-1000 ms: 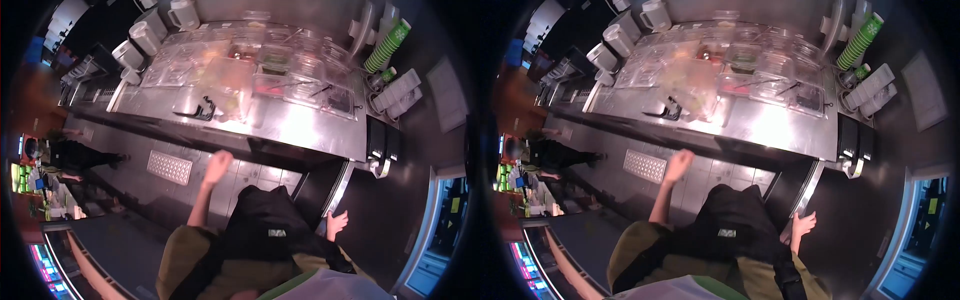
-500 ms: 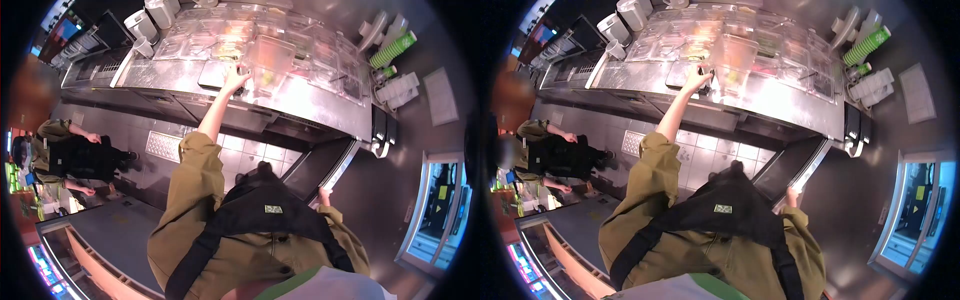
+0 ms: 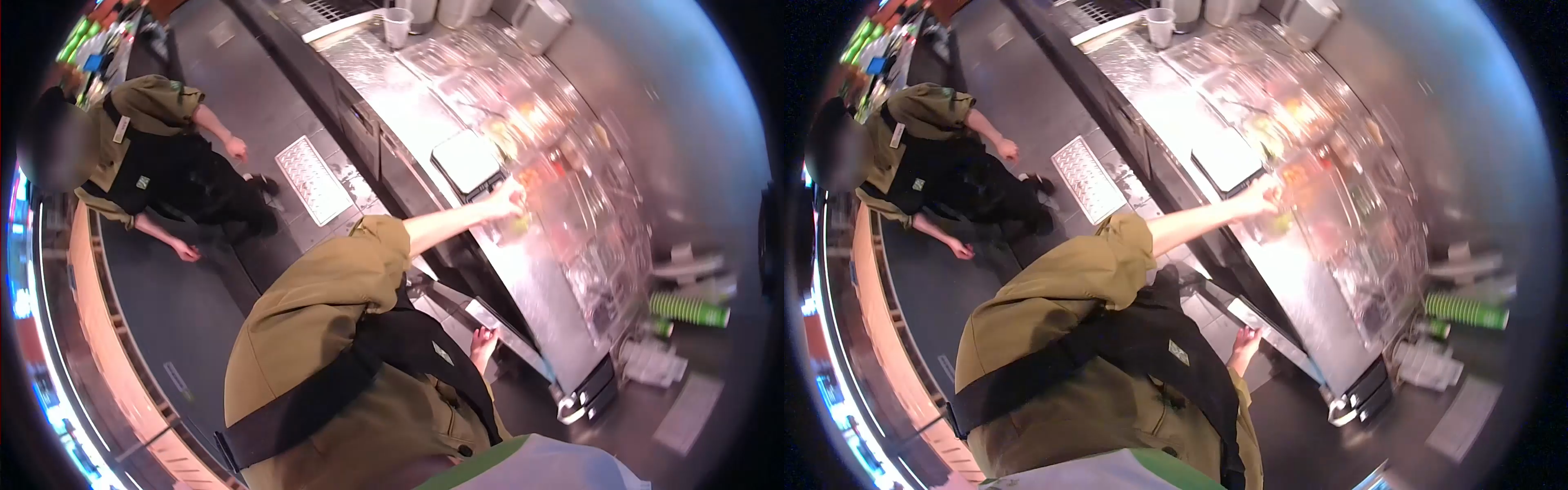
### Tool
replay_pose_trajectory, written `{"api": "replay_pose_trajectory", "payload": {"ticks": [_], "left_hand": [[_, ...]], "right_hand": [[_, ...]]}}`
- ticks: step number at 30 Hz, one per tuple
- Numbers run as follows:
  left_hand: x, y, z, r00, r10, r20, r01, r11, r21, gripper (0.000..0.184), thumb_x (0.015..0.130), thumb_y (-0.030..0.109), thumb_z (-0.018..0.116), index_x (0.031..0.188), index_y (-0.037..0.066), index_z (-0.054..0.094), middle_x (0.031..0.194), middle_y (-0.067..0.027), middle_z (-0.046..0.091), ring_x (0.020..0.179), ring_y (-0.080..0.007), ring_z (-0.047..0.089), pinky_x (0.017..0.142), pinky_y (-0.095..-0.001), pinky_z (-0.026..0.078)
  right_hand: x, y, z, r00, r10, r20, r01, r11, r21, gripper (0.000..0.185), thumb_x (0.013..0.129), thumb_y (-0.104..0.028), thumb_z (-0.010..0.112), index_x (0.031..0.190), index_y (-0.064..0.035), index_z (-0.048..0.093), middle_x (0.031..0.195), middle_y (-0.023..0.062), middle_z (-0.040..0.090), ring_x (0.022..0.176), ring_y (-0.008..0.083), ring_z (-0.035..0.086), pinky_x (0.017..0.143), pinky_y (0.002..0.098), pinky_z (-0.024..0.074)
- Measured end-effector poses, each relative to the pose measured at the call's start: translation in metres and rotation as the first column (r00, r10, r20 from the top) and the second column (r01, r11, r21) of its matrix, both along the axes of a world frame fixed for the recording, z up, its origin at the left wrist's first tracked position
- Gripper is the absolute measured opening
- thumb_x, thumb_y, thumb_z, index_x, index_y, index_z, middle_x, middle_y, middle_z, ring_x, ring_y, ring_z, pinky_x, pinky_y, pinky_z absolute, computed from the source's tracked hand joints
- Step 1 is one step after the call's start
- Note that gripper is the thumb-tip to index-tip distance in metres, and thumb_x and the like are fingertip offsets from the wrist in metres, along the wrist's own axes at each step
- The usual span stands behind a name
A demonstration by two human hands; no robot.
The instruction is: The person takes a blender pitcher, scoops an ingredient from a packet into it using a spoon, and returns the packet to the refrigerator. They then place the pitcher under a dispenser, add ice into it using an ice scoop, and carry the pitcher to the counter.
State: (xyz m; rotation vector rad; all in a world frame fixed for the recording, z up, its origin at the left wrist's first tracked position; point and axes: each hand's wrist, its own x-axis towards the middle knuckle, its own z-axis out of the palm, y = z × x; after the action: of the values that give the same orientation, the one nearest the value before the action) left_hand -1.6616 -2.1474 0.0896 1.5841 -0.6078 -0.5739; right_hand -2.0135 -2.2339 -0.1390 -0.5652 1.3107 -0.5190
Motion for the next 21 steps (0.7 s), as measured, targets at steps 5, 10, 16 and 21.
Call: {"api": "replay_pose_trajectory", "payload": {"ticks": [5,10,16,21], "left_hand": [[0.052,0.046,0.029,0.921,-0.083,-0.381,-0.087,0.910,-0.406,0.025,0.061,-0.004,0.057,0.082,0.005,0.047,0.081,-0.0043,0.045,0.071,-0.0156,0.050,0.063,-0.0263,0.044],[0.096,0.144,0.065,0.847,-0.087,-0.525,-0.206,0.856,-0.474,0.052,0.062,-0.007,0.056,0.111,0.001,0.041,0.097,-0.0109,0.053,0.090,-0.0158,0.052,0.074,-0.0238,0.043],[0.178,0.283,0.108,0.891,0.238,-0.386,-0.398,0.818,-0.416,0.054,0.061,-0.006,0.056,0.112,0.002,0.041,0.093,-0.0088,0.054,0.080,-0.0159,0.056,0.069,-0.0245,0.046],[0.284,0.394,0.102,0.855,0.459,-0.243,-0.519,0.755,-0.401,0.050,0.060,-0.007,0.057,0.106,0.005,0.040,0.091,-0.0034,0.051,0.086,-0.0142,0.052,0.074,-0.0260,0.044]], "right_hand": [[0.037,-0.005,-0.012,0.998,-0.055,0.028,0.045,0.955,0.293,0.046,0.083,-0.034,0.043,0.120,-0.0075,0.036,0.090,0.0068,0.054,0.085,0.0243,0.055,0.072,0.0380,0.0432],[0.077,0.014,-0.042,0.975,0.106,-0.196,-0.018,0.913,0.407,0.030,0.082,-0.029,0.043,0.093,-0.0045,0.055,0.070,0.0082,0.057,0.069,0.0235,0.058,0.057,0.0360,0.0462],[0.202,0.062,-0.029,0.904,0.404,-0.137,-0.341,0.877,0.338,0.029,0.082,-0.027,0.043,0.093,-0.0040,0.055,0.071,0.0084,0.057,0.069,0.0228,0.057,0.058,0.0353,0.0458],[0.332,0.133,-0.024,0.801,0.580,-0.151,-0.540,0.808,0.235,0.028,0.081,-0.026,0.044,0.093,-0.0035,0.055,0.071,0.0086,0.057,0.069,0.0223,0.057,0.059,0.0348,0.0455]]}}
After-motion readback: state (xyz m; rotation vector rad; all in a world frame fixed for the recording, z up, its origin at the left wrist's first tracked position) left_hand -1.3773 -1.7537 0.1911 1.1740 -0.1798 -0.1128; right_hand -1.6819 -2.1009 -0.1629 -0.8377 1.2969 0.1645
